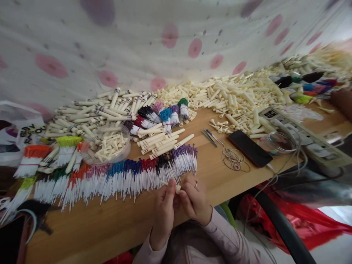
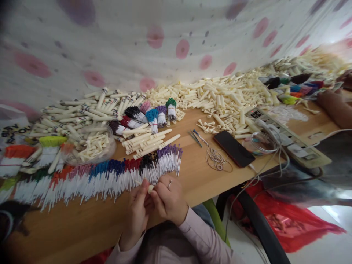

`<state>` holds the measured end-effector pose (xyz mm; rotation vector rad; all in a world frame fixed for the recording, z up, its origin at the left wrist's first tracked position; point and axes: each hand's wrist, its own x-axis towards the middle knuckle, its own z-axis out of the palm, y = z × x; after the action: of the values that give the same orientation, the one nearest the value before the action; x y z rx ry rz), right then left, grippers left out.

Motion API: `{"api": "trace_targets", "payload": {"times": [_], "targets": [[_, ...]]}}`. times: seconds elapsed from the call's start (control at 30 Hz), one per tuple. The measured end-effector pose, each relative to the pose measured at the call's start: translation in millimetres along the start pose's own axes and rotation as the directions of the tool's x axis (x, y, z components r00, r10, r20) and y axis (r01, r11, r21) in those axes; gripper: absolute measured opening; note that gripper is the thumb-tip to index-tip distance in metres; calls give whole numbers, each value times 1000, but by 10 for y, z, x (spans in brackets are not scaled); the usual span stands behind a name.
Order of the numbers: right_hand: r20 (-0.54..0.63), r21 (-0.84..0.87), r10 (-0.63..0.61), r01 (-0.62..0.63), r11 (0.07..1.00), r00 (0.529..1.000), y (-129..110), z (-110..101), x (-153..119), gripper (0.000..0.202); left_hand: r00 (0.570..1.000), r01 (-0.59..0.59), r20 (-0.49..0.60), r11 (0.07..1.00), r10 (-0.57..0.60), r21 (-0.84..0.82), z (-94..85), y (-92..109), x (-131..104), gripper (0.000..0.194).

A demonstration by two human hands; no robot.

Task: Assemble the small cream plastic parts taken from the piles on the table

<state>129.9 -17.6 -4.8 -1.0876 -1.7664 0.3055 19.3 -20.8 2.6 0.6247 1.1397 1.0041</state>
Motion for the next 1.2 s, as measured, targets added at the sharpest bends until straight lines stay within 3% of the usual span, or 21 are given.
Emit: {"api": "trace_targets", "payload": {"times": [0.17,0.37,0.67,0.8,0.93,1.2], "targets": [[-56,7,154,-154,988,986,-78,23,-117,44,995,-101,34,992,99,71,25,-125,-59,58],[-110,126,326,-312,942,939,-158,101,-160,45,985,-171,56,974,164,150,-9,-184,-51,55],[-42,462,622,-537,706,782,-245,172,-104,51,926,-366,59,855,372,368,-64,-132,-14,52],[32,574,671,-563,594,741,-274,159,-94,52,912,-402,86,831,401,385,-77,-126,-15,51],[44,582,699,-588,562,713,-277,156,-89,53,900,-430,116,809,421,401,-74,-121,-24,50],[89,625,716,-599,501,692,-246,165,-32,56,885,-423,15,793,465,439,46,-74,-53,52]]}}
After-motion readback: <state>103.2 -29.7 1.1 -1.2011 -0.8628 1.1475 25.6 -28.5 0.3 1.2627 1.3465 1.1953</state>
